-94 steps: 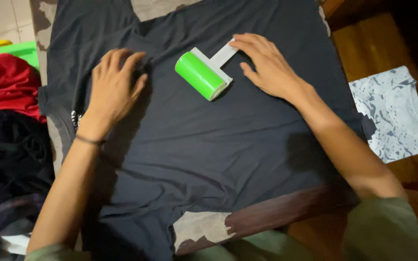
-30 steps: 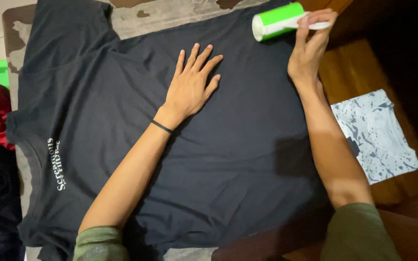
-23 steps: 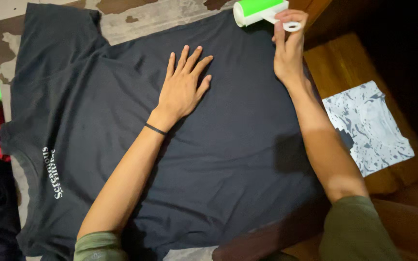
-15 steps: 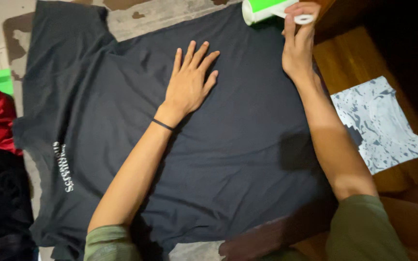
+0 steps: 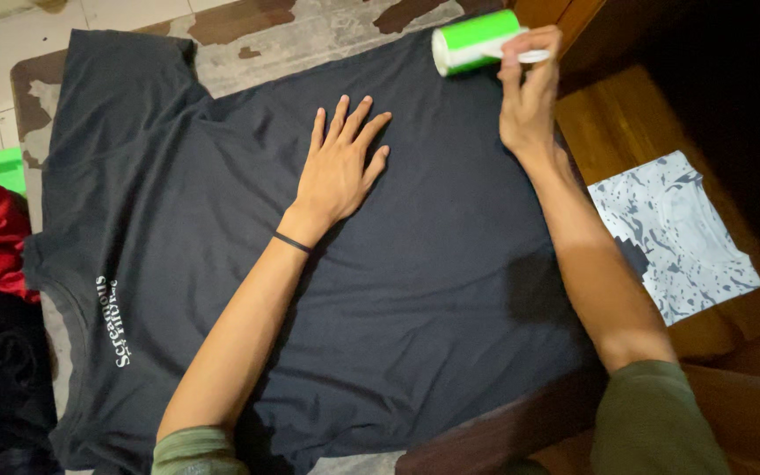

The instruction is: The person uses a green lint roller to remove lint from a dark gray t-shirt laid on a table. They roll the tool over the front and back of the shirt, smooth the fabric with their hands, and continue rolling until the clip ends.

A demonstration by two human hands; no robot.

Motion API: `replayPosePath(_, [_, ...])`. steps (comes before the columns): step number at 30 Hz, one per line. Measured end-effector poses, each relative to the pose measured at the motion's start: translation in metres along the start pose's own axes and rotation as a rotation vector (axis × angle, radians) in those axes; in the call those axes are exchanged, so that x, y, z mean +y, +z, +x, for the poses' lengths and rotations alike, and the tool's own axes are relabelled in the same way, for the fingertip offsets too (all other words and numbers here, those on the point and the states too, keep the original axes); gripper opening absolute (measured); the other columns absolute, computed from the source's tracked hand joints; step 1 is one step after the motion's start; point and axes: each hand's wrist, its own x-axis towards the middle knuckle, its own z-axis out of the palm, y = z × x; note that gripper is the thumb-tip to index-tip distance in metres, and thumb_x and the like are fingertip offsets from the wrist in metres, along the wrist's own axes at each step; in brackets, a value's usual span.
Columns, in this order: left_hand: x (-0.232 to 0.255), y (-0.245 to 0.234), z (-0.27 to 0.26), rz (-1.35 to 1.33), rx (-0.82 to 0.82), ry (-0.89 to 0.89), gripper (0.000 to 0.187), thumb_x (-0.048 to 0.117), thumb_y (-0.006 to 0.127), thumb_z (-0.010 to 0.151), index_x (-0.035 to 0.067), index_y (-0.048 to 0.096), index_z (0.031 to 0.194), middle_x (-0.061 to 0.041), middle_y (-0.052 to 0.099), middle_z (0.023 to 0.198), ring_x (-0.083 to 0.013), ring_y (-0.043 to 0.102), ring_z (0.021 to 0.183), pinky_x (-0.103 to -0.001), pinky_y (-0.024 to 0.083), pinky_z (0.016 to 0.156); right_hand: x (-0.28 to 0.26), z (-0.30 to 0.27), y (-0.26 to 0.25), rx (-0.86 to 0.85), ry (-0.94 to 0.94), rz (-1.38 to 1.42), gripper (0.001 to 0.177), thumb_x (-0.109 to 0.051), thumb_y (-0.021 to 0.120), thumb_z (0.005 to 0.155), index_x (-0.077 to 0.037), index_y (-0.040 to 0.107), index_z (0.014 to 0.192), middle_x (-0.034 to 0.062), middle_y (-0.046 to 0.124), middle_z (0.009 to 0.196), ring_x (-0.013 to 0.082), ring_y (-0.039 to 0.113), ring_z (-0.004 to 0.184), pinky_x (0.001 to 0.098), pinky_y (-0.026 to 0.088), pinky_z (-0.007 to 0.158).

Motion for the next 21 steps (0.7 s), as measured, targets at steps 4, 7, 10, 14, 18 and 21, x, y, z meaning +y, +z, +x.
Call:
replayPosePath(4, [0.0, 0.002, 0.0, -0.037, 0.051, 0.005, 0.054, 0.034, 0.053, 0.106, 0.008, 0.045, 0.152, -0.017, 0.043, 0.157, -0.0393, 0.03, 0.151, -0.057, 0.02, 0.124, -0.027, 0.006, -0.011, 0.031, -0.034, -0.069, 0.018, -0.017, 0.051, 0.122, -0.001, 0.045, 0.117, 0.0132, 0.055, 0.109, 0.0193, 0.059, 0.086, 0.0308, 0.053, 0.076])
replayPosePath(7, [-0.001, 0.004, -0.001, -0.119, 0.156, -0.021, 0.05, 0.025, 0.053, 0.109, 0.001, 0.042, 0.152, -0.021, 0.045, 0.154, -0.0432, 0.031, 0.151, -0.057, 0.023, 0.125, -0.056, 0.009, 0.002, -0.043, -0.053, -0.171, 0.02, -0.019, 0.057, 0.12, -0.002, 0.048, 0.113, 0.0102, 0.056, 0.098, 0.0189, 0.062, 0.082, 0.0329, 0.053, 0.078])
replayPosePath(10, [-0.004, 0.005, -0.001, -0.1, 0.252, -0.076, 0.044, 0.016, 0.054, 0.105, 0.002, 0.046, 0.146, -0.02, 0.049, 0.148, -0.044, 0.034, 0.149, -0.059, 0.025, 0.124, -0.093, 0.006, 0.019, -0.177, 0.024, -0.188, 0.025, -0.021, 0.065, 0.115, -0.001, 0.052, 0.108, 0.0081, 0.06, 0.093, 0.0168, 0.064, 0.079, 0.0316, 0.052, 0.073])
replayPosePath(14, [-0.001, 0.006, -0.002, 0.027, 0.243, -0.075, 0.033, 0.016, 0.061, 0.098, 0.011, 0.056, 0.131, -0.013, 0.055, 0.138, -0.0381, 0.041, 0.141, -0.06, 0.029, 0.118, -0.134, 0.013, 0.016, -0.323, 0.114, -0.183, 0.03, -0.022, 0.071, 0.109, 0.001, 0.054, 0.102, 0.0102, 0.061, 0.095, 0.0157, 0.063, 0.077, 0.0303, 0.052, 0.066])
replayPosePath(18, [0.0, 0.003, 0.001, -0.019, 0.213, 0.008, 0.036, 0.018, 0.063, 0.098, 0.01, 0.056, 0.133, -0.012, 0.055, 0.135, -0.0338, 0.043, 0.14, -0.059, 0.03, 0.117, -0.152, 0.023, 0.012, -0.394, 0.188, -0.213, 0.029, -0.024, 0.077, 0.1, 0.0, 0.061, 0.097, 0.0095, 0.063, 0.091, 0.0179, 0.065, 0.076, 0.0322, 0.052, 0.067])
replayPosePath(21, [0.002, 0.003, -0.002, -0.056, 0.199, -0.005, 0.037, 0.018, 0.063, 0.098, 0.01, 0.056, 0.133, -0.011, 0.055, 0.135, -0.0326, 0.043, 0.141, -0.059, 0.029, 0.119, -0.155, 0.021, 0.012, -0.439, 0.117, -0.296, 0.027, -0.023, 0.079, 0.097, 0.001, 0.069, 0.102, 0.0133, 0.063, 0.093, 0.024, 0.065, 0.082, 0.0356, 0.052, 0.072])
